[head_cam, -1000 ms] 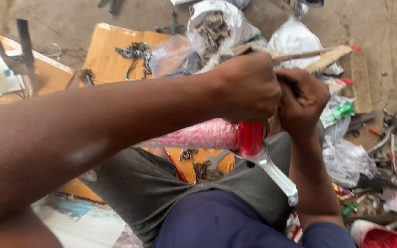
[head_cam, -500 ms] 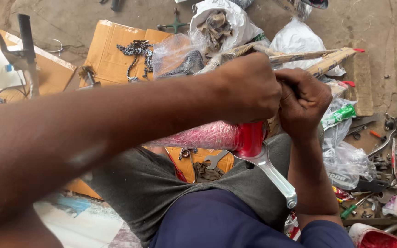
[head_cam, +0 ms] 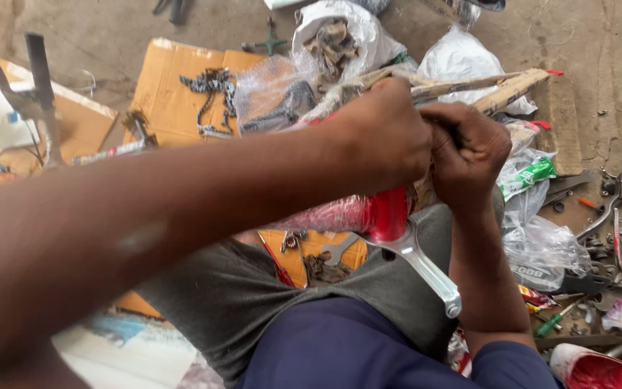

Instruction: The person assembles a bicycle bottom bracket by hand, inserting ball bearings into a red cup and then placing the cup into the bicycle frame. They use a wrench to tighten the bracket and then insert a crank arm into the axle.

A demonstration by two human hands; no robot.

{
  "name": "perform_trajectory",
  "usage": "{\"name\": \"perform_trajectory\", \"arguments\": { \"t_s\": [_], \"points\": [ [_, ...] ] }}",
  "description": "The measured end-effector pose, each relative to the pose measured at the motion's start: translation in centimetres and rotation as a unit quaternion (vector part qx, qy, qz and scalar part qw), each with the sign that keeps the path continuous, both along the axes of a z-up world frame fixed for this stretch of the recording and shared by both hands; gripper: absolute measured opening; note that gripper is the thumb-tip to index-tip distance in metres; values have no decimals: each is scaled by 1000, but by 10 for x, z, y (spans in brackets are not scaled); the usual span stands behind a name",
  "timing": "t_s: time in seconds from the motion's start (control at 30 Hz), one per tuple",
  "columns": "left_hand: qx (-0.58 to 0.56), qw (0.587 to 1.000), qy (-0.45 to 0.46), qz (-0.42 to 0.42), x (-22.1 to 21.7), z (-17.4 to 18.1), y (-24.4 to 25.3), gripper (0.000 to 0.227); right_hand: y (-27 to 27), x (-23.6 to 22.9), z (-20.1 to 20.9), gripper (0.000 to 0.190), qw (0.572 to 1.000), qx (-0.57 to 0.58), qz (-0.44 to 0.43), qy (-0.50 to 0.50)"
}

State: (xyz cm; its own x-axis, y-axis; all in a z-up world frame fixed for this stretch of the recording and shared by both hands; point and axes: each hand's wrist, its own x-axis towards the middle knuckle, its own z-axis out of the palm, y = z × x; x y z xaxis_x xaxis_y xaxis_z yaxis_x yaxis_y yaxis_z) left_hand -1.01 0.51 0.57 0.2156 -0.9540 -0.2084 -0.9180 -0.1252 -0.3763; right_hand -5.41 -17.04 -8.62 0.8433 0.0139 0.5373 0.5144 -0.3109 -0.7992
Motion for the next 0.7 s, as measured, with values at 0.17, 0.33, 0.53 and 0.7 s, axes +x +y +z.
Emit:
{"name": "perform_trajectory", "arguments": {
  "t_s": [0.17,0.33,0.53,0.7],
  "points": [
    [-175,962,-60,-202,30,-9,19,45,-2,-1,0,9,999,-32,-21,-24],
    [-408,872,-101,-250,35,-12,36,26,-5,-1,7,12,997,-62,33,-10],
    [-107,993,30,-30,3,-4,10,35,-14,1,25,38,953,-252,148,-86],
    [-58,997,54,-25,13,-12,10,41,-21,4,43,64,922,-300,209,-124]
  ]
}}
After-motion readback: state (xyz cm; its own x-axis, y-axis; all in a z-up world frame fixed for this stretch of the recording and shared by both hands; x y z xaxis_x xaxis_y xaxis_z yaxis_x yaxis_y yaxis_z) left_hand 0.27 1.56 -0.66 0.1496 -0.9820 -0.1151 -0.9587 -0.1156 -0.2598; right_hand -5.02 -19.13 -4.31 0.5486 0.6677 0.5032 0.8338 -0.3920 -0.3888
